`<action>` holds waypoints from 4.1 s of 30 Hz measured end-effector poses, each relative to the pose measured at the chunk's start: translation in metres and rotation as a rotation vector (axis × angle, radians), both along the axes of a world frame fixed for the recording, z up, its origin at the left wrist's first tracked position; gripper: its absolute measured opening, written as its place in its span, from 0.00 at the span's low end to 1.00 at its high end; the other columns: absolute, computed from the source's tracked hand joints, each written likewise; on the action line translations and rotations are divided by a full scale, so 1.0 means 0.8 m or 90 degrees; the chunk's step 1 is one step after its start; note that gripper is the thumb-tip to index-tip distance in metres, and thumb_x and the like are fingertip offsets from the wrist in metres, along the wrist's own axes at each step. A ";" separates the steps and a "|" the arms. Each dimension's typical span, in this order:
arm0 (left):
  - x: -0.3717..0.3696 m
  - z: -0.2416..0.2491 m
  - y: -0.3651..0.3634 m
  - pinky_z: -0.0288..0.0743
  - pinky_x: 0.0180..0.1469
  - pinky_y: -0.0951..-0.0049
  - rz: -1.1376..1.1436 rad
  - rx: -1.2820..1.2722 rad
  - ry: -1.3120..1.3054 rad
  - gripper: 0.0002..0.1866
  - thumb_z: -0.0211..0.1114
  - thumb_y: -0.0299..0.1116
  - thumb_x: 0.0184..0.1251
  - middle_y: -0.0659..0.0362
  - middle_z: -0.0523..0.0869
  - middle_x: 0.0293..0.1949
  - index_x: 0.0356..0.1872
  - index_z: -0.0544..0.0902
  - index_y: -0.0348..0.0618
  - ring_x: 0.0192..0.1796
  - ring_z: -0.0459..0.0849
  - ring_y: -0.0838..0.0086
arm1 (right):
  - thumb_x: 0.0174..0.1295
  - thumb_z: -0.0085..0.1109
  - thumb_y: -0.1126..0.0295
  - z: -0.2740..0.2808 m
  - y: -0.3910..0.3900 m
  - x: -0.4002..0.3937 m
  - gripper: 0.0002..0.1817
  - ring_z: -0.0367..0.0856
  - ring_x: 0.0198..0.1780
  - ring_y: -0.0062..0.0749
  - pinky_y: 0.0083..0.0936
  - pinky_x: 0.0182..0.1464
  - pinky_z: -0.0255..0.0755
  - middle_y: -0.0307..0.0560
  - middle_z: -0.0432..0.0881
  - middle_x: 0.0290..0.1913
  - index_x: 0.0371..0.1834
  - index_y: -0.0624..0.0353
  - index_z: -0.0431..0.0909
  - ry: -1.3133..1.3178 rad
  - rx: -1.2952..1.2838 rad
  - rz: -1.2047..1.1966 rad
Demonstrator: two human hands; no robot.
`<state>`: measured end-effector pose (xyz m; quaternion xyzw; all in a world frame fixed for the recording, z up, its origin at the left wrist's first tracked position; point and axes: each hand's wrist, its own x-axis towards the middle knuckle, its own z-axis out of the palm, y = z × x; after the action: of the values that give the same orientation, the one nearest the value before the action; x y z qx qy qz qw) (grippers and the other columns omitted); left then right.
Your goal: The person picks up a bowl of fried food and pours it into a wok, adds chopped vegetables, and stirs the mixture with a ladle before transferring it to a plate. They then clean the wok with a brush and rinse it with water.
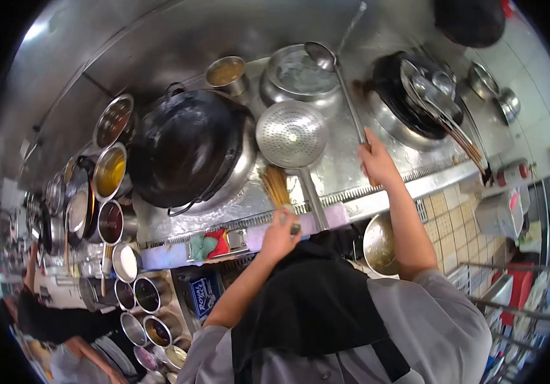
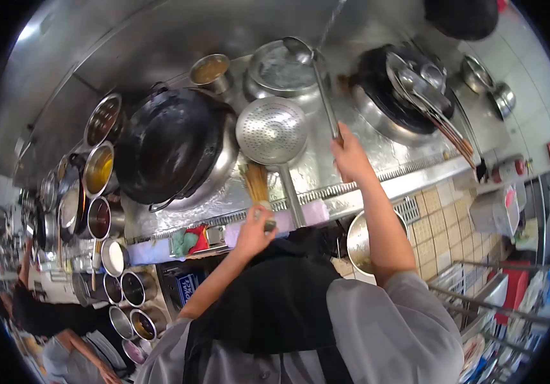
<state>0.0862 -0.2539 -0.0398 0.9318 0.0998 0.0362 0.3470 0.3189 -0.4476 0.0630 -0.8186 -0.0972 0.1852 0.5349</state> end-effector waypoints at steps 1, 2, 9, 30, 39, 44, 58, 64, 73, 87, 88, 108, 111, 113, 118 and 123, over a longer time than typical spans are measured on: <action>-0.012 -0.004 -0.001 0.77 0.45 0.57 -0.041 -0.004 0.048 0.22 0.70 0.36 0.50 0.49 0.67 0.56 0.48 0.75 0.50 0.45 0.80 0.50 | 0.61 0.49 0.69 -0.027 0.026 0.044 0.32 0.77 0.23 0.37 0.35 0.28 0.72 0.53 0.78 0.36 0.69 0.62 0.53 -0.120 -0.095 0.000; -0.023 0.001 0.001 0.77 0.45 0.57 -0.020 -0.003 0.041 0.22 0.70 0.36 0.50 0.49 0.67 0.56 0.48 0.75 0.50 0.45 0.80 0.50 | 0.60 0.49 0.70 -0.052 0.055 0.079 0.27 0.77 0.23 0.39 0.37 0.28 0.72 0.55 0.79 0.34 0.63 0.67 0.60 -0.224 -0.147 -0.026; -0.168 -0.030 0.056 0.76 0.46 0.62 0.277 -0.197 -0.029 0.17 0.67 0.37 0.57 0.50 0.84 0.35 0.46 0.78 0.41 0.41 0.82 0.53 | 0.46 0.48 0.83 -0.047 0.222 0.263 0.05 0.74 0.19 0.36 0.31 0.19 0.68 0.47 0.72 0.17 0.16 0.63 0.69 0.564 0.551 -0.066; -0.421 -0.347 0.063 0.73 0.44 0.66 0.541 -0.362 0.316 0.16 0.50 0.41 0.66 0.54 0.81 0.37 0.41 0.79 0.41 0.41 0.79 0.64 | 0.57 0.42 0.74 -0.039 0.205 0.202 0.11 0.71 0.18 0.35 0.27 0.18 0.68 0.49 0.70 0.17 0.17 0.64 0.68 0.212 0.074 -0.137; -0.391 -0.280 0.125 0.75 0.31 0.73 0.797 -0.753 0.033 0.09 0.60 0.35 0.64 0.61 0.82 0.31 0.39 0.79 0.42 0.26 0.80 0.74 | 0.51 0.42 0.85 0.060 0.285 0.273 0.06 0.72 0.26 0.31 0.22 0.29 0.77 0.47 0.70 0.24 0.21 0.65 0.66 0.538 0.717 0.032; -0.478 -0.341 0.078 0.77 0.27 0.68 0.593 -0.498 0.173 0.13 0.56 0.39 0.63 0.55 0.80 0.26 0.36 0.78 0.38 0.25 0.82 0.67 | 0.49 0.46 0.82 0.145 0.446 0.268 0.04 0.68 0.28 0.36 0.25 0.28 0.73 0.50 0.64 0.26 0.24 0.66 0.61 0.571 0.811 -0.019; -0.510 -0.245 0.083 0.76 0.22 0.65 0.888 -0.747 0.172 0.06 0.55 0.29 0.64 0.58 0.77 0.25 0.38 0.76 0.40 0.25 0.80 0.66 | 0.57 0.49 0.70 -0.019 0.321 0.145 0.12 0.83 0.34 0.52 0.39 0.32 0.75 0.64 0.81 0.35 0.40 0.67 0.71 -0.529 -0.377 0.021; -0.561 -0.341 0.131 0.77 0.42 0.60 0.357 -0.186 0.382 0.12 0.51 0.39 0.65 0.49 0.83 0.37 0.41 0.79 0.45 0.39 0.83 0.57 | 0.55 0.46 0.75 -0.050 0.238 0.142 0.04 0.79 0.26 0.44 0.31 0.28 0.77 0.55 0.77 0.27 0.32 0.63 0.70 -0.014 -0.141 -0.176; -0.514 -0.359 0.124 0.77 0.30 0.69 0.821 -0.888 -0.017 0.10 0.55 0.34 0.63 0.56 0.83 0.30 0.39 0.79 0.40 0.27 0.81 0.68 | 0.45 0.47 0.86 0.040 0.306 0.212 0.06 0.71 0.22 0.31 0.20 0.27 0.77 0.45 0.69 0.20 0.18 0.64 0.65 0.515 0.699 -0.129; -0.576 -0.324 0.066 0.75 0.25 0.72 0.794 -0.782 0.181 0.09 0.55 0.33 0.63 0.59 0.80 0.24 0.37 0.79 0.38 0.22 0.78 0.71 | 0.53 0.44 0.82 0.154 0.566 0.112 0.04 0.68 0.22 0.29 0.21 0.23 0.69 0.44 0.67 0.23 0.24 0.63 0.64 0.590 0.539 0.159; -0.572 -0.289 0.076 0.75 0.24 0.72 0.767 -0.656 0.245 0.10 0.54 0.33 0.63 0.60 0.79 0.24 0.37 0.79 0.39 0.22 0.78 0.71 | 0.55 0.44 0.80 0.145 0.556 0.097 0.03 0.69 0.22 0.28 0.21 0.22 0.69 0.44 0.68 0.23 0.26 0.62 0.64 0.536 0.465 0.205; -0.492 -0.307 0.220 0.76 0.37 0.68 0.481 -0.450 0.330 0.14 0.60 0.40 0.59 0.55 0.86 0.28 0.34 0.83 0.38 0.30 0.85 0.69 | 0.54 0.58 0.59 -0.164 -0.025 -0.255 0.16 0.76 0.38 0.62 0.46 0.40 0.70 0.64 0.78 0.30 0.30 0.63 0.73 -0.247 -0.434 -0.031; -0.448 -0.272 0.213 0.76 0.45 0.67 0.377 -0.263 0.366 0.16 0.59 0.43 0.59 0.53 0.86 0.34 0.39 0.83 0.41 0.38 0.85 0.64 | 0.57 0.59 0.59 -0.163 -0.031 -0.266 0.16 0.76 0.30 0.58 0.42 0.35 0.70 0.61 0.76 0.26 0.30 0.63 0.71 -0.132 -0.328 -0.009; -0.431 -0.261 0.206 0.75 0.47 0.66 0.346 -0.235 0.392 0.17 0.59 0.45 0.59 0.52 0.86 0.37 0.40 0.83 0.44 0.43 0.84 0.63 | 0.60 0.57 0.58 -0.209 -0.044 -0.265 0.17 0.79 0.26 0.40 0.37 0.33 0.71 0.52 0.79 0.29 0.39 0.62 0.71 -0.242 -0.271 0.015; -0.387 -0.235 0.115 0.75 0.50 0.65 0.334 -0.182 0.327 0.17 0.61 0.48 0.55 0.53 0.85 0.41 0.39 0.84 0.49 0.46 0.83 0.60 | 0.65 0.51 0.51 -0.219 -0.059 -0.301 0.22 0.78 0.28 0.29 0.29 0.29 0.71 0.43 0.80 0.33 0.51 0.57 0.69 0.117 0.037 0.003; -0.395 -0.183 -0.019 0.76 0.49 0.65 0.167 -0.243 0.347 0.15 0.61 0.45 0.58 0.52 0.85 0.39 0.40 0.83 0.47 0.45 0.83 0.60 | 0.63 0.42 0.37 -0.374 -0.186 -0.371 0.31 0.80 0.31 0.32 0.31 0.29 0.74 0.47 0.79 0.36 0.53 0.54 0.68 0.452 -0.044 -0.071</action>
<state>-0.2294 -0.2690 -0.1859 0.8047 0.3125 -0.1890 0.4680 0.0218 -0.5961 -0.2358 -0.7251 0.1455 0.4317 0.5163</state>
